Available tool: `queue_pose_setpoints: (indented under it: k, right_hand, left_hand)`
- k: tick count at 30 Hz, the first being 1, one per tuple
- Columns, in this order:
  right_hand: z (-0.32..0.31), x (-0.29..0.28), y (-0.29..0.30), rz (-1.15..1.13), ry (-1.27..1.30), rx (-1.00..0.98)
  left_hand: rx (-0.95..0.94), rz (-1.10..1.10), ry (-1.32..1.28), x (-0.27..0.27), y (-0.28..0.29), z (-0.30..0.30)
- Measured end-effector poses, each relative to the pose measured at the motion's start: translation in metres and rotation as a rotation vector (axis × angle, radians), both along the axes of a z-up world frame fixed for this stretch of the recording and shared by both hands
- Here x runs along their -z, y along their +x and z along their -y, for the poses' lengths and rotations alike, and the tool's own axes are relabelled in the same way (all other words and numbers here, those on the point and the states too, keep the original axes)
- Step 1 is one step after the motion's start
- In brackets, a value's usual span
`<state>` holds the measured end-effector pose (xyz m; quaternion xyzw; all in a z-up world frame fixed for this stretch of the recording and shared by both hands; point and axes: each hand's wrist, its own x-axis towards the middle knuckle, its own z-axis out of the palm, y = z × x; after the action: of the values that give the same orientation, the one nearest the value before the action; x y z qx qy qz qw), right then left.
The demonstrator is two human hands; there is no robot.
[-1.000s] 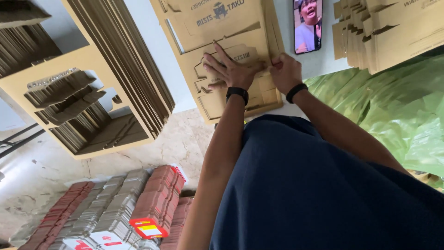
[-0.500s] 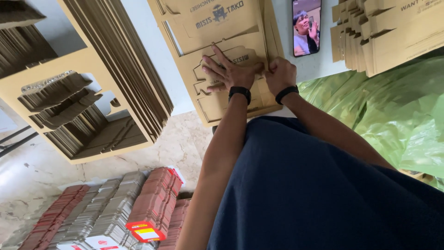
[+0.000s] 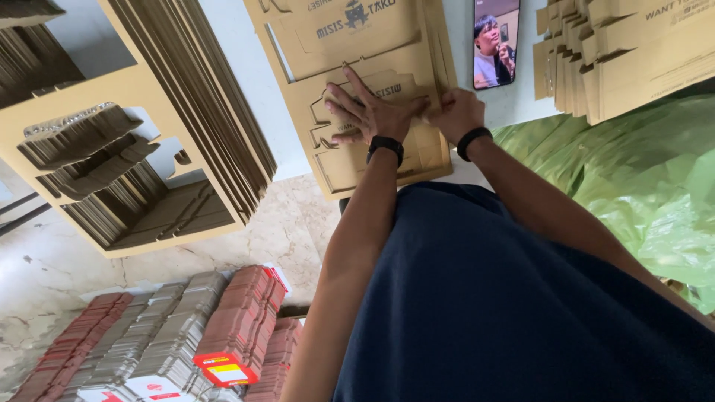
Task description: Folding cardboard inserts and assembling them into a larger packaging structure.
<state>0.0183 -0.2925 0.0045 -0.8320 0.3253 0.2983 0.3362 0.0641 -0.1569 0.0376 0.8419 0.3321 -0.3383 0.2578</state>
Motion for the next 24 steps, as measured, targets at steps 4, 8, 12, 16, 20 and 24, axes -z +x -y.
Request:
queue_pose_setpoints:
  k: [4,8,12,16,20,24]
  right_hand:
    - [-0.001,0.021,-0.009,0.065,-0.052,-0.065]
    - [-0.008,0.027,-0.022,0.124,-0.047,0.002]
    - [-0.010,0.036,-0.033,0.332,-0.063,-0.115]
    - [-0.022,0.042,-0.037,0.465,-0.016,-0.203]
    - [-0.015,-0.008,-0.013,0.163,-0.045,-0.022]
    - [0.010,0.015,-0.066,0.034,0.055,-0.030]
  left_hand:
    - [0.017,0.024,-0.005,0.004,-0.005,-0.002]
    - [0.032,0.019,0.027,0.002,-0.004,0.000]
    - [0.041,-0.028,0.009,-0.009,0.002,0.001]
    - [0.063,-0.015,0.060,0.006,-0.004,0.000]
    - [0.074,-0.083,0.006,-0.001,0.007,-0.003]
    - [0.103,0.007,0.001,0.013,-0.014,-0.008]
